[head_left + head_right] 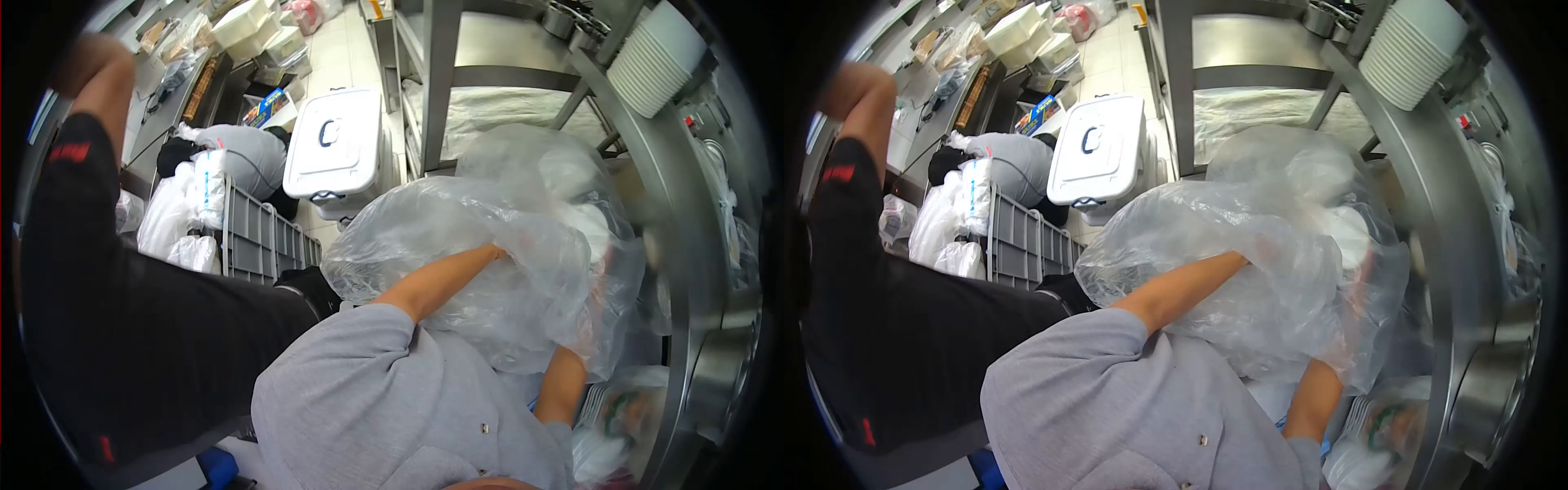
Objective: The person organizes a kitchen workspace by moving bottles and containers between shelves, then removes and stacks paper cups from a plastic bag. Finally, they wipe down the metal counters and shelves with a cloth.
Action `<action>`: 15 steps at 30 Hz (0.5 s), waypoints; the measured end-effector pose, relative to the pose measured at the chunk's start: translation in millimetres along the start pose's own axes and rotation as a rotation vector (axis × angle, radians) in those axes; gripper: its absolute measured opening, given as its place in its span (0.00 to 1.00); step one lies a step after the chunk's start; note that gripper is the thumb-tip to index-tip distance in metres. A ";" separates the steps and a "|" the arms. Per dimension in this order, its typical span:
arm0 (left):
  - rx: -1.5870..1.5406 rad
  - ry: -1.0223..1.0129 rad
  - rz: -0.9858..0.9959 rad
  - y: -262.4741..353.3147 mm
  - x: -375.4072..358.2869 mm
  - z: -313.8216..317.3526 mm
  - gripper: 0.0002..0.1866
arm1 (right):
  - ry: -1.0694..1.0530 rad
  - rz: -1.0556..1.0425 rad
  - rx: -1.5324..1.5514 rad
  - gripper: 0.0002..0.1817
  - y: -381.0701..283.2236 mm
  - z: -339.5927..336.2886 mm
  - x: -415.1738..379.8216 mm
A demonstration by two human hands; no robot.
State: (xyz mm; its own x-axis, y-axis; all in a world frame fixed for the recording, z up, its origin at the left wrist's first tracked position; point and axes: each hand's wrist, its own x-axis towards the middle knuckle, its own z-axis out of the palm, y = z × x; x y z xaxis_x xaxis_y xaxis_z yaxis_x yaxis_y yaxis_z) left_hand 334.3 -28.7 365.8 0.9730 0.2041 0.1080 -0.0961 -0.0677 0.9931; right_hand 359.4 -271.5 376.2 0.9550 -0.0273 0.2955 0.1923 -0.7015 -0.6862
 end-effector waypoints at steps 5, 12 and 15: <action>-0.113 -0.008 -0.041 21.2 17.3 15.2 0.16 | -0.048 -0.035 0.036 0.38 -14.0 1.5 -17.3; -0.376 -0.046 -0.188 61.8 -78.7 -30.1 0.17 | -0.256 -0.098 0.133 0.40 -56.3 -25.4 -66.8; -0.451 -0.048 -0.269 73.3 -130.8 -59.2 0.17 | -0.473 -0.139 0.215 0.41 -88.3 -37.2 -100.2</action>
State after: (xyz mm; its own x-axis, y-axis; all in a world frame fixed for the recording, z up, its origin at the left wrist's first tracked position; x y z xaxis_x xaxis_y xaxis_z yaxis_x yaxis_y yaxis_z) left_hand 187.6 -2.6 427.1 0.9831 0.1108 -0.1455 0.0881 0.4101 0.9078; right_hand 238.4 -233.3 431.9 0.9054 0.4137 0.0955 0.3184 -0.5129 -0.7972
